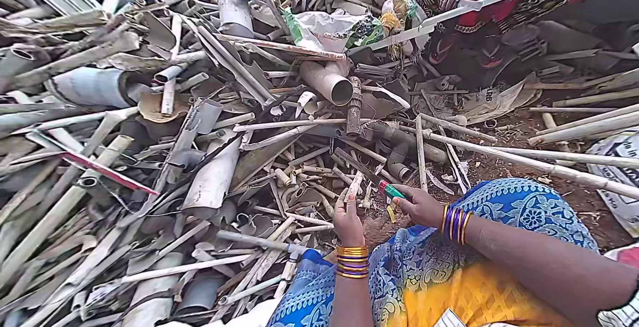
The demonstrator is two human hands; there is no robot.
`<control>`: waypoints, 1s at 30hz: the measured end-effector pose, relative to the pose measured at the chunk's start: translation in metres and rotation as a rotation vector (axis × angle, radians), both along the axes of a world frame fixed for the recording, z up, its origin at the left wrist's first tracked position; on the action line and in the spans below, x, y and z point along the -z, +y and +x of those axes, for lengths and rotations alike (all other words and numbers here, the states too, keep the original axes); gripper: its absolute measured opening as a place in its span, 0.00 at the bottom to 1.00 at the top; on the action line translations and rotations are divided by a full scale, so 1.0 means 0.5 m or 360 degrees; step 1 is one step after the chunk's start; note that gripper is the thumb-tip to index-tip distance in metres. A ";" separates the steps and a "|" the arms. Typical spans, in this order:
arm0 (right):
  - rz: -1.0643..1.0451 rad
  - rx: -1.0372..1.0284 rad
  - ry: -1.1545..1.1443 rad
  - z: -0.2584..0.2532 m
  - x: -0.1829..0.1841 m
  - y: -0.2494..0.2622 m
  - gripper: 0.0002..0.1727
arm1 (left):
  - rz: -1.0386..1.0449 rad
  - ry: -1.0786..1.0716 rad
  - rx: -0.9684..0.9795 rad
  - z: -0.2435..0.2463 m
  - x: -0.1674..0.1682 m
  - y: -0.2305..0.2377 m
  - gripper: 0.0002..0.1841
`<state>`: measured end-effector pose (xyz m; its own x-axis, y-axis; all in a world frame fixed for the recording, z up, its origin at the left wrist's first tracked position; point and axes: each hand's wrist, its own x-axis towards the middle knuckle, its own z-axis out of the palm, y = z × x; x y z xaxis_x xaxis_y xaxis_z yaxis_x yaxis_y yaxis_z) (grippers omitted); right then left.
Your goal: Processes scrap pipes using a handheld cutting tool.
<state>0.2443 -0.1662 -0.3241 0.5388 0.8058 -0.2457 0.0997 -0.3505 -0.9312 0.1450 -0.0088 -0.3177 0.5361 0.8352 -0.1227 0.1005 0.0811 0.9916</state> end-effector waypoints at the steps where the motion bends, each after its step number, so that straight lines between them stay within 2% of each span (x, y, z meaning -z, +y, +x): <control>1: -0.0011 -0.0009 0.0001 0.000 0.000 -0.001 0.29 | 0.0030 0.0025 0.0010 -0.001 0.000 -0.002 0.17; 5: -0.0046 -0.0251 -0.0033 -0.023 -0.009 -0.002 0.29 | 0.0104 0.0124 -0.0007 -0.001 0.007 0.005 0.18; 9: -0.0022 -0.0046 -0.0022 -0.003 -0.001 0.002 0.28 | 0.0201 0.0182 0.0049 -0.007 0.000 -0.001 0.19; 14: -0.0056 -0.0277 -0.0048 -0.020 -0.008 -0.002 0.29 | 0.0238 0.0224 0.0028 -0.006 -0.003 0.002 0.21; 19: 0.0020 0.0004 0.0001 0.000 -0.001 -0.001 0.29 | 0.0342 0.0200 0.0095 -0.013 -0.001 -0.003 0.21; 24: 0.0002 -0.0218 -0.0091 -0.022 -0.008 -0.002 0.29 | 0.0332 0.0194 0.0090 -0.011 0.003 0.001 0.21; 28: -0.0021 -0.0027 -0.0061 0.002 -0.004 0.004 0.29 | 0.0378 0.0220 0.0079 -0.012 0.004 -0.004 0.20; 30: -0.0058 -0.0109 -0.0076 -0.004 -0.010 0.001 0.29 | 0.0385 0.0246 0.0061 -0.012 0.006 -0.002 0.20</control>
